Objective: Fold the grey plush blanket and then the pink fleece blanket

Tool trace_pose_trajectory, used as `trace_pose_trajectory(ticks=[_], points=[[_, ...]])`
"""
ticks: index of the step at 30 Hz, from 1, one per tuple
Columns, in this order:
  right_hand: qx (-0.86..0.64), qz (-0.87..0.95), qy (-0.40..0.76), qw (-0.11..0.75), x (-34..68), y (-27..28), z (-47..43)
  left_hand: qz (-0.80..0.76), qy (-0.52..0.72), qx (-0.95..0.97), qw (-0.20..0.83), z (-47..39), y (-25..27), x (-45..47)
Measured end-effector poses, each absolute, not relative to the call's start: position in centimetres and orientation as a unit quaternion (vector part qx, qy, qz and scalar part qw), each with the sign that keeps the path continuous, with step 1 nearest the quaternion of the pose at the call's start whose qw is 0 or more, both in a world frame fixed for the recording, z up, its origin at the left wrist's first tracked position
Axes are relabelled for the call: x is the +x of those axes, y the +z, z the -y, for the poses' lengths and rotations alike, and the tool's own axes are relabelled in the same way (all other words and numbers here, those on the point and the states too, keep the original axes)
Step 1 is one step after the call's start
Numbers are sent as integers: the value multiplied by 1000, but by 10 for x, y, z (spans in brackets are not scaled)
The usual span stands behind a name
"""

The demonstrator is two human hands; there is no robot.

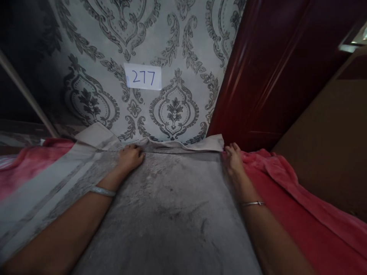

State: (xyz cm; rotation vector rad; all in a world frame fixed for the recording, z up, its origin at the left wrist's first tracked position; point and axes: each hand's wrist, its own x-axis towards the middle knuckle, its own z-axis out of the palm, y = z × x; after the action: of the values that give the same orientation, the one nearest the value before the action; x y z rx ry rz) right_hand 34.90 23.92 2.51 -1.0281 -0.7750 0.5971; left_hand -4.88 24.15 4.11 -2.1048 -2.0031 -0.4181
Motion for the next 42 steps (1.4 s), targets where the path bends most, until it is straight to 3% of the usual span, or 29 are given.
trace_pose_trajectory(ticks=[4,5,8,10,12,14,20,28,36,42], points=[[-544,439,141,701,327,20,-221,690,-136,-703,105,-250,44,-63],[-533,523,117,655,312,18,-214,682,-134,-712,100,-251,44,-64],[-460,785,78,408,264,9,-197,627,-115,-766,84,-251,40,-62],[-438,855,82,264,244,1,-191,596,-100,-792,91,-246,35,-58],[-461,868,71,168,238,-8,-190,601,-104,-786,98,-242,30,-56],[-503,854,48,124,245,-16,-194,620,-135,-769,81,-241,27,-61],[-615,782,-2,97,288,-24,-218,631,-204,-747,-33,-248,35,-107],[-640,759,-43,115,296,-27,-220,811,-240,-533,33,-244,30,-160],[-650,751,-56,100,292,-27,-220,854,-253,-443,104,-217,43,-221],[-647,752,-52,116,293,-30,-221,869,-227,-433,80,-212,42,-259]])
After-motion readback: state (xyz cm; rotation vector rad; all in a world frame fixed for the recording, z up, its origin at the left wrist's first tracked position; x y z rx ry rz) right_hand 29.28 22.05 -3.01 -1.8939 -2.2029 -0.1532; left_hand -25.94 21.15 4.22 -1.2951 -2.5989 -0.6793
